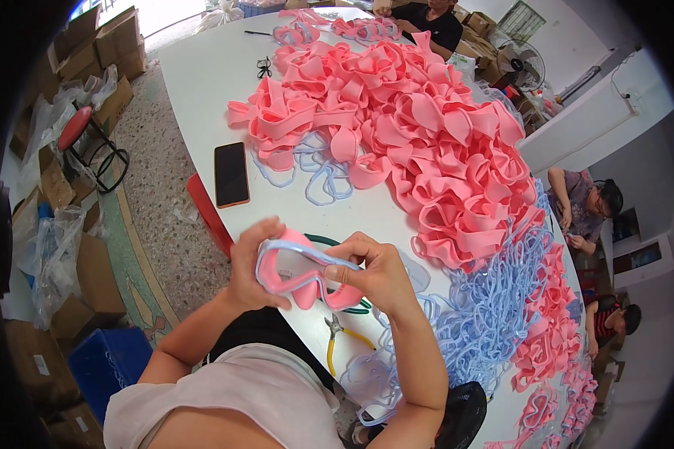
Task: The recorder is attaching pink rubber padding to the frame of safety goggles.
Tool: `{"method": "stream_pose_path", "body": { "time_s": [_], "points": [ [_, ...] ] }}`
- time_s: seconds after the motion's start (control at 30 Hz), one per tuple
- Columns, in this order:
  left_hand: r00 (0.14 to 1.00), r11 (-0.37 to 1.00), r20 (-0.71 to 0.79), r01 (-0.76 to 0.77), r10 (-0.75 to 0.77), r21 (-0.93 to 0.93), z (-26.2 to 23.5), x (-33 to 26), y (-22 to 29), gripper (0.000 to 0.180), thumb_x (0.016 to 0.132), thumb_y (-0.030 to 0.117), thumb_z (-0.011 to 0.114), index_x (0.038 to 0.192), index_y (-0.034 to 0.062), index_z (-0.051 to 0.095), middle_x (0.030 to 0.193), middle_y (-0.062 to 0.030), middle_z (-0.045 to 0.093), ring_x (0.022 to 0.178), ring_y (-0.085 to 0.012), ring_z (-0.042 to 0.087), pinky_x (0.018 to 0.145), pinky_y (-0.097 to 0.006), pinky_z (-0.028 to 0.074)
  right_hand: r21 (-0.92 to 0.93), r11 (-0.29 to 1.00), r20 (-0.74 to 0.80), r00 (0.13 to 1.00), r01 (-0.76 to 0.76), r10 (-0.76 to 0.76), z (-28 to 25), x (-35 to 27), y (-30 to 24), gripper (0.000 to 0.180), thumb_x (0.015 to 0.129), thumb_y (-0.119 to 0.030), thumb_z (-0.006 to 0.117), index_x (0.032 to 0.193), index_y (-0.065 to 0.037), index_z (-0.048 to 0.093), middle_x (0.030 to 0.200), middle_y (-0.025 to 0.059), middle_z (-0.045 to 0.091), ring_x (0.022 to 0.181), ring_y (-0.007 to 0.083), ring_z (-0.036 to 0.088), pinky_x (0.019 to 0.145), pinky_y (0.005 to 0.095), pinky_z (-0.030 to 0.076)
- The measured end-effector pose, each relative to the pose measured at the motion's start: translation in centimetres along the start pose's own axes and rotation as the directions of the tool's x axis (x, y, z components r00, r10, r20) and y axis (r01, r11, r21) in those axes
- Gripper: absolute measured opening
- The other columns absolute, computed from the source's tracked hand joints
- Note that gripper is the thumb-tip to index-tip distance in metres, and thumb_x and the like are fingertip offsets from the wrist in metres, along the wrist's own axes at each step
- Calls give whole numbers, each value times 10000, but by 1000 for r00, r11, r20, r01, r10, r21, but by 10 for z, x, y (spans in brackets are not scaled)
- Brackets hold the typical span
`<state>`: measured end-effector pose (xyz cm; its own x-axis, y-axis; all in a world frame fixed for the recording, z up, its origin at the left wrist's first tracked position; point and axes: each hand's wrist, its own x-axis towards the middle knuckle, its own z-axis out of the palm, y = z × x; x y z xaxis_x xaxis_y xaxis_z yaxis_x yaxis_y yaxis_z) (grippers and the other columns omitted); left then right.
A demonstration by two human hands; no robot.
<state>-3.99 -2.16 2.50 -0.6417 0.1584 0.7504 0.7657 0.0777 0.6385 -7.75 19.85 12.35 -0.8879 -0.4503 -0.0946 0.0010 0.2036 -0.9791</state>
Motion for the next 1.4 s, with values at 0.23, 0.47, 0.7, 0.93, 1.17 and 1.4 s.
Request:
{"method": "stream_pose_path", "body": {
  "time_s": [0.23,0.47,0.7,0.93,1.17,1.4],
  "points": [
    [680,44,177,294,-711,-955,40,-4,19,536,849,251,740,1271,51,476,1234,-74,556,1163,-195,546,1021,-364,444,206,977,-180,980,-48,86,12,5,24,247,740,-84,799,969,-14,739,753,-39,536,705,71,408,642,226,337],
    [583,-62,241,310,-775,-949,45,1,18,273,859,62,676,1116,57,583,1072,-51,631,1033,-168,599,932,-330,477,67,998,-206,979,7,7,21,2,26,245,741,-73,791,969,-6,733,754,-33,537,692,72,420,640,226,350],
    [550,-33,222,332,-805,-943,41,-2,25,291,868,79,670,1142,60,573,1072,-53,626,1018,-162,596,906,-334,479,98,991,-257,964,94,-66,23,-4,33,231,740,-59,786,959,-5,736,770,-12,563,705,81,443,658,240,364],
    [511,57,157,377,-845,-924,0,-11,-6,509,875,191,696,1316,46,486,1180,-75,532,1034,-170,567,888,-332,488,-2,996,-368,926,90,-84,16,-7,32,239,716,-81,796,942,-19,746,769,-16,591,709,90,433,655,239,347],
    [638,642,305,760,-707,-104,-36,43,2,574,837,46,693,1362,5,464,1196,-93,566,987,-139,594,816,-278,513,-127,992,-285,957,16,-52,12,-2,32,241,766,-50,763,1000,-3,725,804,-19,600,707,67,477,670,210,379],
    [654,531,192,723,-732,-442,-43,38,-9,567,793,-12,716,1320,-13,504,1159,-82,579,925,-142,617,755,-262,535,123,982,-357,930,141,-89,-3,-19,43,402,849,-115,701,1218,-17,572,979,4,578,842,88,526,762,220,446]
  ]
}}
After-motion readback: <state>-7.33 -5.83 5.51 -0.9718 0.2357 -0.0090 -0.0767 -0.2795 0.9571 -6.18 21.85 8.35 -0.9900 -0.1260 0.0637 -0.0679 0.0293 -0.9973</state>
